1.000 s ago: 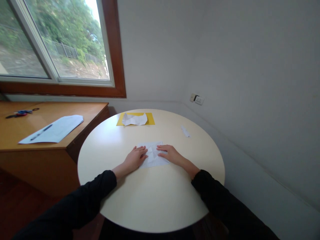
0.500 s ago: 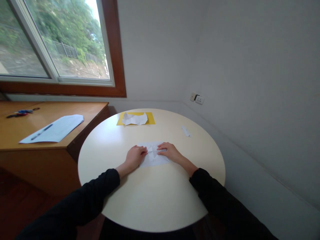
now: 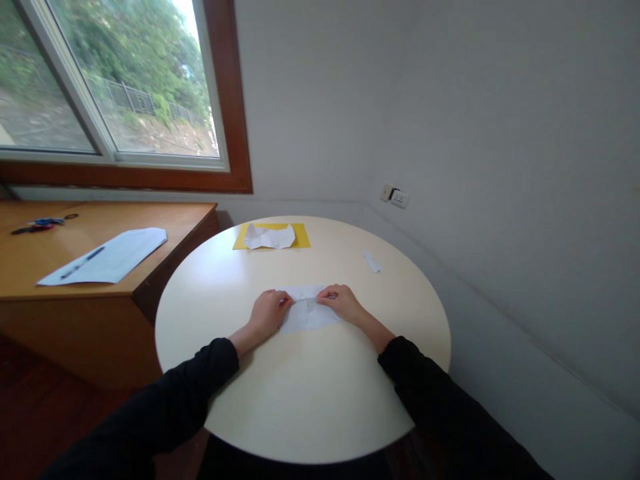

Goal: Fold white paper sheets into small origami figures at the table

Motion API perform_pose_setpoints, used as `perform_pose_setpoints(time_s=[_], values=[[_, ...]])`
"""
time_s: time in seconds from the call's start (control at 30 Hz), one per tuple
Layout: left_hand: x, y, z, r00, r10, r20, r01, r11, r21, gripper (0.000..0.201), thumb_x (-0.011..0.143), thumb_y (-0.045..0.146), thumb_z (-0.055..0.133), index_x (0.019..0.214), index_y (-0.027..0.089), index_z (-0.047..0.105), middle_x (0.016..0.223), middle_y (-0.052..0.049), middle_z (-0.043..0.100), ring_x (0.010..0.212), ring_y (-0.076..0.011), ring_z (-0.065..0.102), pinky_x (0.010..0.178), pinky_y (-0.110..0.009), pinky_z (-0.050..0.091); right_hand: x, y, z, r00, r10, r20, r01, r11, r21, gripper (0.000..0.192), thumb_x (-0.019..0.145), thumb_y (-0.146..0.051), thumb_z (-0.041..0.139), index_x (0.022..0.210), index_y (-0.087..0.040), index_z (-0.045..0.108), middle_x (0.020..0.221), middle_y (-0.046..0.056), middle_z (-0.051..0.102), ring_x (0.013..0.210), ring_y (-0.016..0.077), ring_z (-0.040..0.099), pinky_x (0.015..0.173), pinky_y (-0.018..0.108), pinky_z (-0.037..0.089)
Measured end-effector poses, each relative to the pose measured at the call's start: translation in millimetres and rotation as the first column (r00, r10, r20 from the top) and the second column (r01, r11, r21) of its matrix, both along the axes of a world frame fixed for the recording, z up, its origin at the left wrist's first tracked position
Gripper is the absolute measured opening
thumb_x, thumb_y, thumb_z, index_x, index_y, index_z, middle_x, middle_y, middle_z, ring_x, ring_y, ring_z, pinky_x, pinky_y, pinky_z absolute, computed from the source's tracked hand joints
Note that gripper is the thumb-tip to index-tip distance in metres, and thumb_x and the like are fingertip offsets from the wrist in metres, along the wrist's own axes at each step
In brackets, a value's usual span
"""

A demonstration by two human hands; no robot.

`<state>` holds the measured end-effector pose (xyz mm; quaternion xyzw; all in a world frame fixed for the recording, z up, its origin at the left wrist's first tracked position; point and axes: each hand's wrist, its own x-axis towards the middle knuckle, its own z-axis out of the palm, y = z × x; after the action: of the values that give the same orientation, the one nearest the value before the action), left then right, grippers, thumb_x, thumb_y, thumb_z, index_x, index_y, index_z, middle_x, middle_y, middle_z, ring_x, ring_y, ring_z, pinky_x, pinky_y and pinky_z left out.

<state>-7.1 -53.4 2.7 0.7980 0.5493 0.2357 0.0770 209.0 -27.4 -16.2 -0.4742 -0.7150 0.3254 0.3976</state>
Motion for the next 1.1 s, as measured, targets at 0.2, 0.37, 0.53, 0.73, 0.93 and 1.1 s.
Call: perform_pose_setpoints(time_s=[0.2, 0.37, 0.53, 0.73, 0.93, 1.1], values=[[-2.7, 1.6, -1.4, 0.993, -0.101, 0.060, 0.100, 0.995, 0.021, 0.019, 0.076, 0.021, 0.051, 0.080, 0.017, 0.068, 0.083, -0.008, 0.069, 0.079, -0.0198, 0.061, 0.078, -0.031, 0.043, 1.5, -1.0, 2.9, 1.000, -0.008, 0.013, 0.008, 1.000, 0.012, 0.013, 0.064, -0.030, 0.064, 0.065, -0.018, 0.069, 0.073, 0.005, 0.069, 0.074, 0.0181, 0.059, 0.073, 0.031, 0.042], [-0.3, -0.4, 1.9, 0.998, -0.047, 0.044, 0.045, 0.998, 0.037, 0.018, 0.077, 0.019, 0.050, 0.076, 0.017, 0.067, 0.080, -0.008, 0.069, 0.078, -0.0210, 0.061, 0.081, -0.035, 0.042, 0.3, -1.9, 3.4, 1.000, -0.030, 0.007, 0.030, 1.000, -0.001, 0.012, 0.064, -0.029, 0.064, 0.064, -0.018, 0.068, 0.073, 0.005, 0.068, 0.074, 0.0182, 0.059, 0.072, 0.031, 0.042], [1.0, -2.9, 3.7, 0.995, -0.038, 0.087, 0.031, 0.996, 0.081, 0.018, 0.078, 0.018, 0.048, 0.073, 0.017, 0.065, 0.077, -0.008, 0.068, 0.077, -0.0210, 0.060, 0.078, -0.035, 0.043, -1.3, -4.9, 7.4, 0.999, -0.044, 0.011, 0.044, 0.999, 0.002, 0.011, 0.063, -0.028, 0.064, 0.063, -0.018, 0.068, 0.071, 0.005, 0.068, 0.073, 0.0183, 0.059, 0.073, 0.031, 0.042], [0.3, -1.8, 0.9, 0.981, -0.031, 0.194, 0.022, 0.999, 0.047, 0.018, 0.080, 0.021, 0.046, 0.075, 0.017, 0.062, 0.077, -0.008, 0.067, 0.073, -0.0194, 0.059, 0.070, -0.031, 0.044, -2.8, -4.9, 9.4, 0.998, -0.063, -0.021, 0.063, 0.998, 0.004, 0.014, 0.063, -0.030, 0.064, 0.064, -0.017, 0.067, 0.072, 0.006, 0.068, 0.073, 0.0183, 0.059, 0.072, 0.031, 0.043], [3.2, -2.0, 3.8, 0.945, -0.021, 0.325, 0.018, 1.000, 0.010, 0.019, 0.080, 0.027, 0.046, 0.074, 0.017, 0.062, 0.075, -0.005, 0.067, 0.068, -0.0171, 0.058, 0.067, -0.029, 0.042, -4.3, -4.9, 11.7, 0.993, -0.079, -0.090, 0.078, 0.997, -0.020, 0.016, 0.062, -0.032, 0.064, 0.064, -0.016, 0.066, 0.072, 0.005, 0.068, 0.073, 0.0190, 0.060, 0.071, 0.031, 0.044], [3.7, -1.4, 4.0, 0.931, -0.002, 0.364, 0.005, 1.000, -0.007, 0.021, 0.079, 0.030, 0.047, 0.074, 0.017, 0.063, 0.074, -0.005, 0.066, 0.068, -0.0168, 0.057, 0.067, -0.029, 0.043, -4.4, -6.6, 14.8, 0.992, -0.077, -0.099, 0.075, 0.997, -0.023, 0.017, 0.062, -0.033, 0.065, 0.064, -0.017, 0.067, 0.071, 0.005, 0.068, 0.072, 0.0184, 0.060, 0.072, 0.031, 0.044]])
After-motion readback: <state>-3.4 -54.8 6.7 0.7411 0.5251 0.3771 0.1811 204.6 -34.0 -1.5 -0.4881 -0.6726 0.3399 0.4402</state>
